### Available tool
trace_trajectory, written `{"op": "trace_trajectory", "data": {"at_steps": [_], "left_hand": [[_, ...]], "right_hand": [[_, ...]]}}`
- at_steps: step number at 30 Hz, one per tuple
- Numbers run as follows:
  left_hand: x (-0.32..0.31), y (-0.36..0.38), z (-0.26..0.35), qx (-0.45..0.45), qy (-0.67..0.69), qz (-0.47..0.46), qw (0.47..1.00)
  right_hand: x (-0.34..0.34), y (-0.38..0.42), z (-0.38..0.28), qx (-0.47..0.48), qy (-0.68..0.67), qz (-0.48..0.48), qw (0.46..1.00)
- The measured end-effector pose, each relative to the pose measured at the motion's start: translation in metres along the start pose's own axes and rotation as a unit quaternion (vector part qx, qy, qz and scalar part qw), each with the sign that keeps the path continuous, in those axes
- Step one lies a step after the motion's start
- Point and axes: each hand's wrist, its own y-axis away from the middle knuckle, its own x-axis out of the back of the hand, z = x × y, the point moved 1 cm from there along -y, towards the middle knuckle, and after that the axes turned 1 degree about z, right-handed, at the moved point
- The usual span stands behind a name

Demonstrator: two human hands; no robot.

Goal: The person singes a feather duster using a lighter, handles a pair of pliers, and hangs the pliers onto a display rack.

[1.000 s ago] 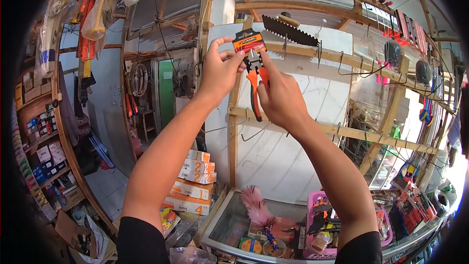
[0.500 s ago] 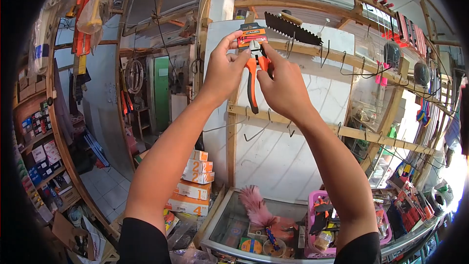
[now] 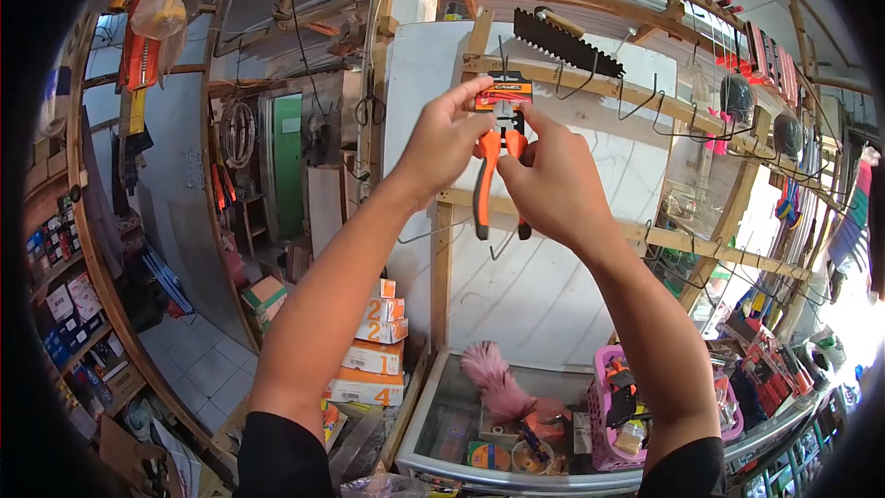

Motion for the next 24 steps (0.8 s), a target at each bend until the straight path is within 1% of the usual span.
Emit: {"op": "trace_trajectory", "data": {"at_steps": [1,2,5,6,9,10,13,16,17,18,19,22,24], "left_hand": [[0.001,0.001,-0.004,-0.002,0.003,-0.007,1.0],[0.004,0.002,-0.007,0.016,-0.026,-0.022,0.999],[0.007,0.001,-0.03,0.052,-0.046,-0.065,0.995],[0.005,0.005,-0.031,0.061,-0.033,-0.086,0.994],[0.0,0.007,-0.067,0.033,-0.097,-0.08,0.991],[-0.002,0.009,-0.072,0.034,-0.093,-0.082,0.992],[-0.005,0.01,-0.078,0.085,-0.104,-0.09,0.987],[-0.007,0.006,-0.091,0.139,-0.109,-0.107,0.978],[-0.007,0.001,-0.099,0.121,-0.136,-0.099,0.978],[-0.006,-0.004,-0.105,0.106,-0.162,-0.093,0.977],[-0.008,-0.007,-0.112,0.094,-0.188,-0.088,0.974],[-0.012,-0.013,-0.116,0.142,-0.151,-0.077,0.975],[-0.012,-0.022,-0.128,0.137,-0.174,-0.08,0.972]], "right_hand": [[-0.007,-0.001,0.006,0.011,0.018,0.013,1.0],[-0.014,-0.004,0.012,0.021,0.037,0.026,0.999],[-0.026,-0.012,0.022,0.007,0.08,0.029,0.996],[-0.029,-0.015,0.024,0.003,0.084,0.025,0.996],[-0.037,-0.028,0.041,0.006,0.102,0.009,0.995],[-0.042,-0.034,0.055,0.015,0.111,0.002,0.994],[-0.053,-0.048,0.084,0.029,0.128,-0.02,0.991],[-0.061,-0.063,0.1,0.039,0.133,-0.042,0.989],[-0.062,-0.069,0.103,0.043,0.134,-0.048,0.989],[-0.06,-0.074,0.102,0.027,0.112,-0.096,0.989],[-0.061,-0.079,0.108,0.041,0.11,-0.104,0.988],[-0.071,-0.095,0.135,0.071,0.1,-0.121,0.985],[-0.077,-0.106,0.149,0.081,0.089,-0.125,0.985]]}}
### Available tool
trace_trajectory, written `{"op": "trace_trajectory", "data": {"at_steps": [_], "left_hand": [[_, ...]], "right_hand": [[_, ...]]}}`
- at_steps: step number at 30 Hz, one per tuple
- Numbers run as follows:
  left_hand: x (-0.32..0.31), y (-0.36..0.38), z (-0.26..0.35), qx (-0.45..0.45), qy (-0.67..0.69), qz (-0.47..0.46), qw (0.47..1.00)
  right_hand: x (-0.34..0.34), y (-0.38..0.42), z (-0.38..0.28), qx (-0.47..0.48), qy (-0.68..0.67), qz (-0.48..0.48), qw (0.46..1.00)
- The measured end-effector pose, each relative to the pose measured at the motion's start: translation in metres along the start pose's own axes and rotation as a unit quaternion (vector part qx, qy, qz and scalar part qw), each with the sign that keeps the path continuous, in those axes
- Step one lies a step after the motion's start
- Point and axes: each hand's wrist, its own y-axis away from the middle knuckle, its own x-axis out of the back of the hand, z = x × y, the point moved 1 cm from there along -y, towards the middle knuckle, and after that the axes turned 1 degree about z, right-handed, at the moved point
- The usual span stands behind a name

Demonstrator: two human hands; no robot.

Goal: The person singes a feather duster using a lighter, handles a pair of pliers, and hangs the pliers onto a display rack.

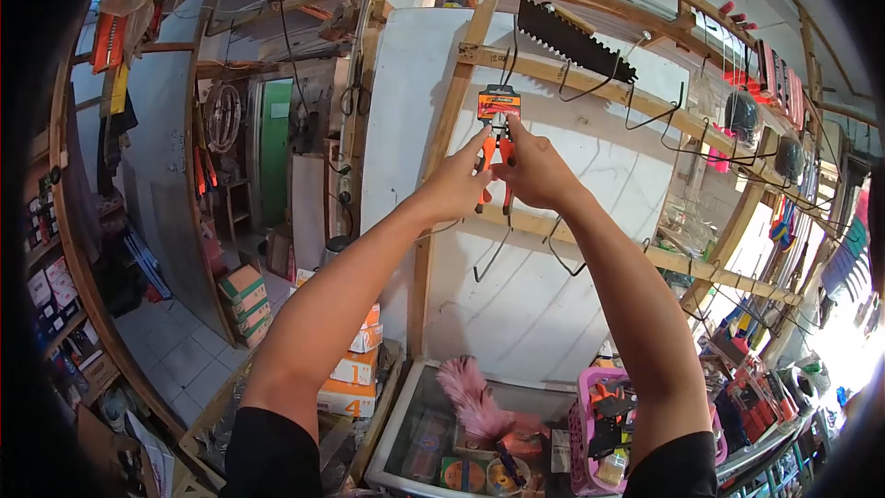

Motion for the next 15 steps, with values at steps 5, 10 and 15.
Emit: {"op": "trace_trajectory", "data": {"at_steps": [5,10,15], "left_hand": [[-0.006,-0.019,-0.017,-0.013,-0.013,0.01,1.0],[-0.012,-0.029,-0.029,-0.015,-0.016,0.023,1.0],[-0.007,-0.033,-0.031,0.019,-0.099,0.013,0.995]], "right_hand": [[-0.013,-0.012,0.021,0.013,-0.007,-0.024,1.0],[-0.017,-0.014,0.033,0.008,-0.029,-0.048,0.998],[-0.033,-0.019,0.05,0.011,-0.033,-0.032,0.999]]}}
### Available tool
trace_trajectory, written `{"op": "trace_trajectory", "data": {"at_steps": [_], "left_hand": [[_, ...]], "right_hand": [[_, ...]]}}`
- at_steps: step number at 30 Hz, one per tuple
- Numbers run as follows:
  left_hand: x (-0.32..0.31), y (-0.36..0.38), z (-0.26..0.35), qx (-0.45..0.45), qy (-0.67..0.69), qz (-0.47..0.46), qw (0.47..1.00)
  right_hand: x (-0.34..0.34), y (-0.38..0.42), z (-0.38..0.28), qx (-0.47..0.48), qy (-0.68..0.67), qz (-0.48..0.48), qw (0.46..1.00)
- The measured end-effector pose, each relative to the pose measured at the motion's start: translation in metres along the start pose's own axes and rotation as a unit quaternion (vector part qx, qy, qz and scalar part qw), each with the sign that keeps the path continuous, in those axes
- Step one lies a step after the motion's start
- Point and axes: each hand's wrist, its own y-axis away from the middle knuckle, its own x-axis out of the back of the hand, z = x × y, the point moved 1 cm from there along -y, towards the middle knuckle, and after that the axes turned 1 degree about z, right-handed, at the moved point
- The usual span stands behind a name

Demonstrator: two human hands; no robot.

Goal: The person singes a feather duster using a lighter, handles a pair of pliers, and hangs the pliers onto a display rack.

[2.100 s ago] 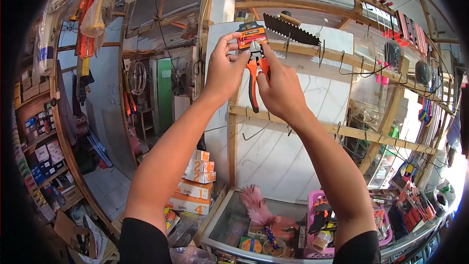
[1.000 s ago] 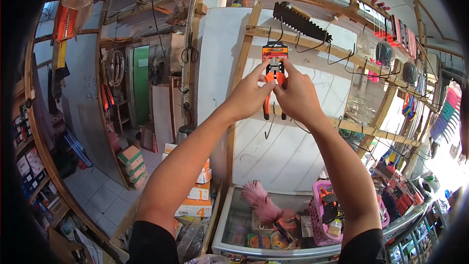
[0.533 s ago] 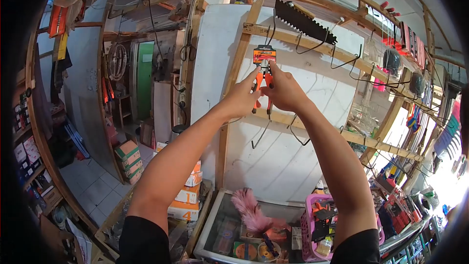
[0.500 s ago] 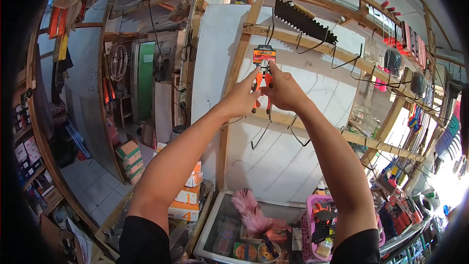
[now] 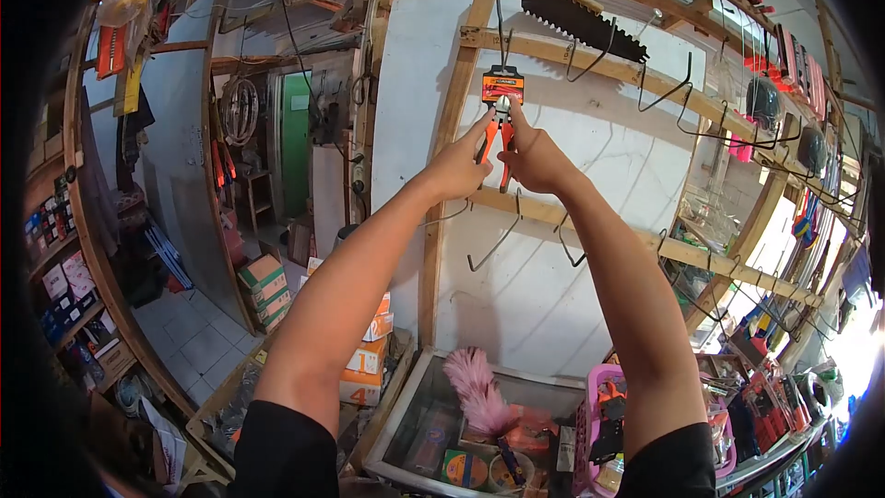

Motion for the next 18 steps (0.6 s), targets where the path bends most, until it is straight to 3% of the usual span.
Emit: {"op": "trace_trajectory", "data": {"at_steps": [3,10,18], "left_hand": [[0.001,-0.004,-0.003,0.018,-0.017,-0.006,1.0],[-0.004,-0.01,-0.019,-0.052,-0.093,0.027,0.994],[-0.005,0.007,-0.007,-0.014,-0.012,-0.007,1.0]], "right_hand": [[-0.004,-0.003,0.004,-0.005,-0.012,0.011,1.0],[-0.018,-0.014,0.011,0.012,-0.047,0.053,0.997],[-0.017,-0.002,0.021,0.001,-0.05,0.021,0.999]]}}
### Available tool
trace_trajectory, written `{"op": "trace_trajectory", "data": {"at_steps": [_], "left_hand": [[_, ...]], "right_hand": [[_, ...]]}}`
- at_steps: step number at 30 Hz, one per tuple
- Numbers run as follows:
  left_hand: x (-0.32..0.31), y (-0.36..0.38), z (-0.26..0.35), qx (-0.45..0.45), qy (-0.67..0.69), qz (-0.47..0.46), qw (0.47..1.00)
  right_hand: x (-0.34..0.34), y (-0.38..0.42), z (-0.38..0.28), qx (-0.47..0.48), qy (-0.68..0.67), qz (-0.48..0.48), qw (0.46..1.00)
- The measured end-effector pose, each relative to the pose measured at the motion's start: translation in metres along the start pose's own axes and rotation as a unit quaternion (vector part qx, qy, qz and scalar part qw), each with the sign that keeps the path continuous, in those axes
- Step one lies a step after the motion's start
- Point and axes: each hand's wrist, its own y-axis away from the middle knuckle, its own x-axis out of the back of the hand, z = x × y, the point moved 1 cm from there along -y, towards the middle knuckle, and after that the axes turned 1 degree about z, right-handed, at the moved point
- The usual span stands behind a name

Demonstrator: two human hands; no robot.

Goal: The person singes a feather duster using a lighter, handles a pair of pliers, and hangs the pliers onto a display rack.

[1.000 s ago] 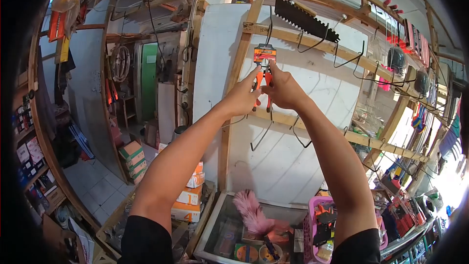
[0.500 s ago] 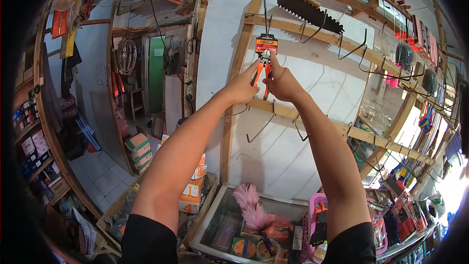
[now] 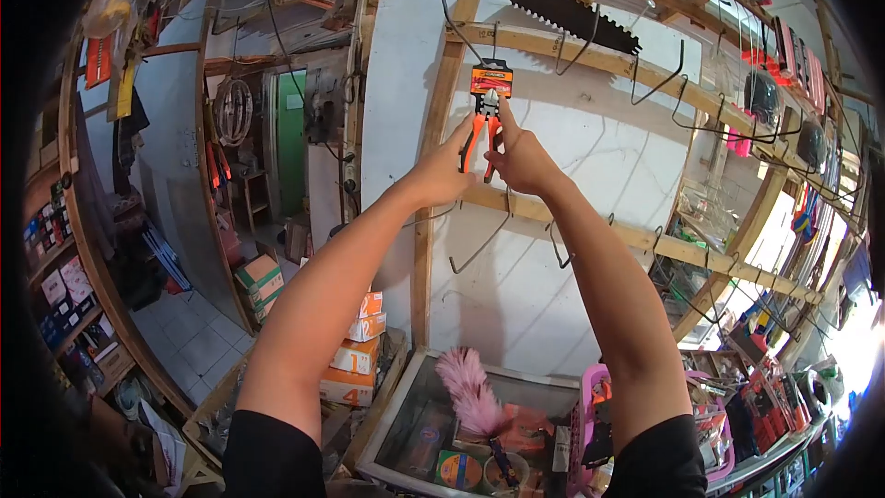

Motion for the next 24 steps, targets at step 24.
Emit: {"op": "trace_trajectory", "data": {"at_steps": [24], "left_hand": [[0.038,0.149,0.102,-0.211,0.054,0.065,0.974]], "right_hand": [[0.097,0.145,-0.126,0.082,0.102,0.018,0.991]]}}
